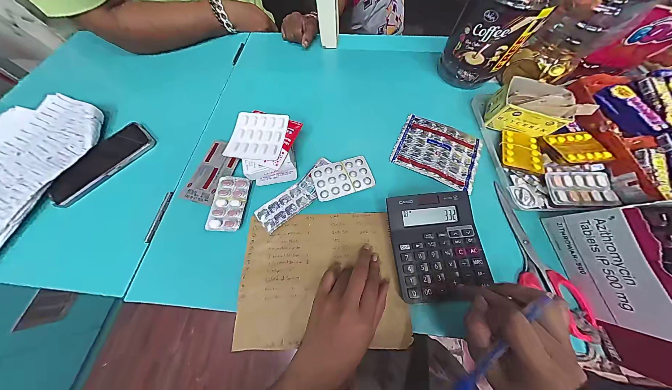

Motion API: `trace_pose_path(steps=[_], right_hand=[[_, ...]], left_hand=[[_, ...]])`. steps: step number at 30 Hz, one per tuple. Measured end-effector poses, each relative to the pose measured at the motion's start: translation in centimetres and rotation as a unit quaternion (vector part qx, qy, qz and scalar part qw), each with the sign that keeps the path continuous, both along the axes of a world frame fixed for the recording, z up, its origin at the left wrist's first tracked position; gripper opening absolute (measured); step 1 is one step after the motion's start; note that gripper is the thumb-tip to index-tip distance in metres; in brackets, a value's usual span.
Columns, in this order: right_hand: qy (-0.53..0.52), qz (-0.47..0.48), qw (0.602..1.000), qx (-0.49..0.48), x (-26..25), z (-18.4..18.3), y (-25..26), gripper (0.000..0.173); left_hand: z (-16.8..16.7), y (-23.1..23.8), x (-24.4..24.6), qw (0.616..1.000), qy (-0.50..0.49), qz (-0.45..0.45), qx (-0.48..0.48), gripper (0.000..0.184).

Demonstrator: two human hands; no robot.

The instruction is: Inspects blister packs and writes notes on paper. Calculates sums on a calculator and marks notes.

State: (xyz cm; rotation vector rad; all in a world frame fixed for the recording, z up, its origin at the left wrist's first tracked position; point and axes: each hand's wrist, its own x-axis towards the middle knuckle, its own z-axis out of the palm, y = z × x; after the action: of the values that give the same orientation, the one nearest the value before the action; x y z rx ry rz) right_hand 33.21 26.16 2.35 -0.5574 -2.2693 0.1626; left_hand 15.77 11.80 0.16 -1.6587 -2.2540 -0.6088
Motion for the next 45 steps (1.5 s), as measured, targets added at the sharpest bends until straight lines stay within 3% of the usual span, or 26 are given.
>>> trace_pose_path(steps=[12,18,34,45], right_hand=[[0.031,0.024,0.999,-0.038,0.7,-0.7,-1.2,0.019],[0.037,0.027,0.998,-0.035,0.5,-0.7,-1.3,0.019],[0.044,0.108,0.993,-0.025,-2.5,-0.7,-0.6,0.014],[-0.024,0.117,0.993,-0.015,-4.4,-0.2,-0.1,0.015]], left_hand=[[0.6,-0.2,0.2,0.999,0.020,-0.002,-0.034,0.038],[-0.1,-0.6,0.3,0.999,0.025,-0.018,0.024,0.029],[-0.1,-0.5,0.4,1.000,-0.013,-0.008,0.025,0.030],[-0.2,-0.6,0.4,1.000,-0.009,-0.006,0.023,0.029]])
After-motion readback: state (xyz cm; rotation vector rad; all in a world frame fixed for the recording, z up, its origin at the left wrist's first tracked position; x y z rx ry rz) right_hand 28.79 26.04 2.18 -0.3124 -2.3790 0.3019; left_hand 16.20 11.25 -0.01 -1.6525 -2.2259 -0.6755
